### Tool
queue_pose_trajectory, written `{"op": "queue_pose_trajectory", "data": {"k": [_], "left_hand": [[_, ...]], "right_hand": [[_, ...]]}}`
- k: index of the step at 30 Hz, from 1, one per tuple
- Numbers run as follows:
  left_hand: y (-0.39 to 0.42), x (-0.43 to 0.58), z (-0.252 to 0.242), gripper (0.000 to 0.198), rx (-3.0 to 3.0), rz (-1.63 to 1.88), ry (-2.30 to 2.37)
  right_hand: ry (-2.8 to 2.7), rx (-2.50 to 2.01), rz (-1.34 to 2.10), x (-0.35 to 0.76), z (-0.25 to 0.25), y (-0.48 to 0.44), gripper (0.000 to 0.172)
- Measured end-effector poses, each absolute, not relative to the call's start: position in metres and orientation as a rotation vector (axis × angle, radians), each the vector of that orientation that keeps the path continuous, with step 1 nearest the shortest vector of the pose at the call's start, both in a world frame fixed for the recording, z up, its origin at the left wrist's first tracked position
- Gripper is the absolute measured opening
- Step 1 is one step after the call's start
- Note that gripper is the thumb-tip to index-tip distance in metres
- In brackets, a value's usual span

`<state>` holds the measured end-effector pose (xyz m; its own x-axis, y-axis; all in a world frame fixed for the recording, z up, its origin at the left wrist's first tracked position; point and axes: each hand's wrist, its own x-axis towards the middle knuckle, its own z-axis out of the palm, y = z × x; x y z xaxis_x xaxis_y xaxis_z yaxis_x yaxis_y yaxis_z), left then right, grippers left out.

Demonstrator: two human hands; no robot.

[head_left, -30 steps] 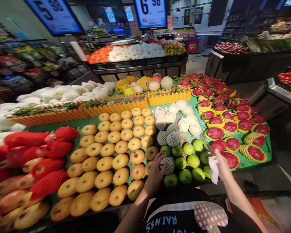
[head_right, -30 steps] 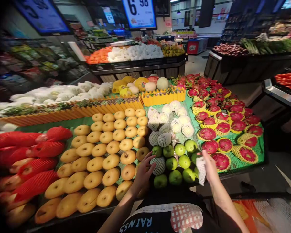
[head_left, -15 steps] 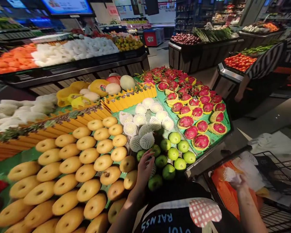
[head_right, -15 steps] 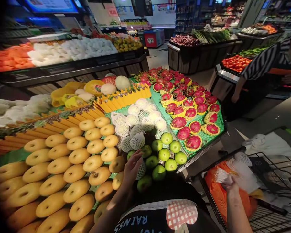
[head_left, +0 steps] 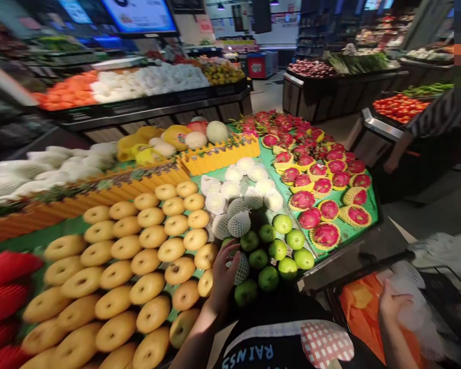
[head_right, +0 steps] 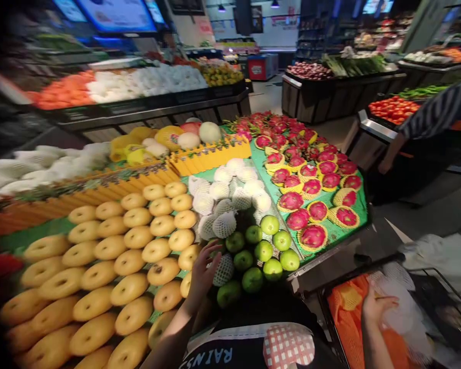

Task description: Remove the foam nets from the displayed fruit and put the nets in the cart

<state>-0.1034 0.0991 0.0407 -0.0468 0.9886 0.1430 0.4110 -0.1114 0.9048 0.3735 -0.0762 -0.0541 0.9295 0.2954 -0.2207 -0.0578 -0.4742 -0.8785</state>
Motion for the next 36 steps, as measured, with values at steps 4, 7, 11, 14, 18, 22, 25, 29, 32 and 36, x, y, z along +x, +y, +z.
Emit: {"op": "queue_pose_trajectory", "data": {"k": [4, 7, 11, 14, 18, 22, 25, 29, 32, 36], "left_hand": [[0.085, -0.117, 0.021, 0.044, 1.745, 1.043, 1.759], [0.073, -0.115, -0.002, 0.074, 1.809, 0.891, 1.927], [0.067, -0.103, -0.025, 0.095, 1.867, 0.690, 1.989], [0.071, -0.093, -0.034, 0.094, 1.861, 0.657, 2.058], [0.081, -0.085, -0.039, 0.091, 1.838, 0.688, 2.108], [0.088, -0.089, -0.035, 0.102, 1.806, 0.705, 2.113], [0.085, -0.100, -0.020, 0.113, 1.833, 0.716, 2.062], [0.069, -0.123, 0.006, 0.110, 1.779, 0.938, 1.939], [0.059, -0.142, 0.019, 0.095, 1.401, 1.278, 1.762], [0.059, -0.158, 0.023, 0.079, 0.732, 1.514, 1.418]], "right_hand": [[-0.967, -1.873, 0.138, 0.279, -0.031, 0.018, 0.117], [-1.648, -1.493, 0.183, 0.195, 0.000, 0.080, 0.083], [-2.389, -0.923, 0.374, 0.097, 0.024, 0.141, 0.066], [-2.538, -0.838, 0.387, 0.046, 0.024, 0.167, 0.058], [-2.590, -0.945, 0.381, 0.017, 0.014, 0.180, 0.049], [-2.546, -0.997, 0.487, 0.019, 0.012, 0.188, 0.050], [-2.546, -1.019, 0.560, 0.021, 0.019, 0.196, 0.049], [-2.586, -1.045, 0.589, 0.021, 0.028, 0.204, 0.051], [-2.564, -1.041, 0.567, 0.022, 0.026, 0.201, 0.052], [-2.468, -0.953, 0.464, 0.022, 0.020, 0.187, 0.048]]}}
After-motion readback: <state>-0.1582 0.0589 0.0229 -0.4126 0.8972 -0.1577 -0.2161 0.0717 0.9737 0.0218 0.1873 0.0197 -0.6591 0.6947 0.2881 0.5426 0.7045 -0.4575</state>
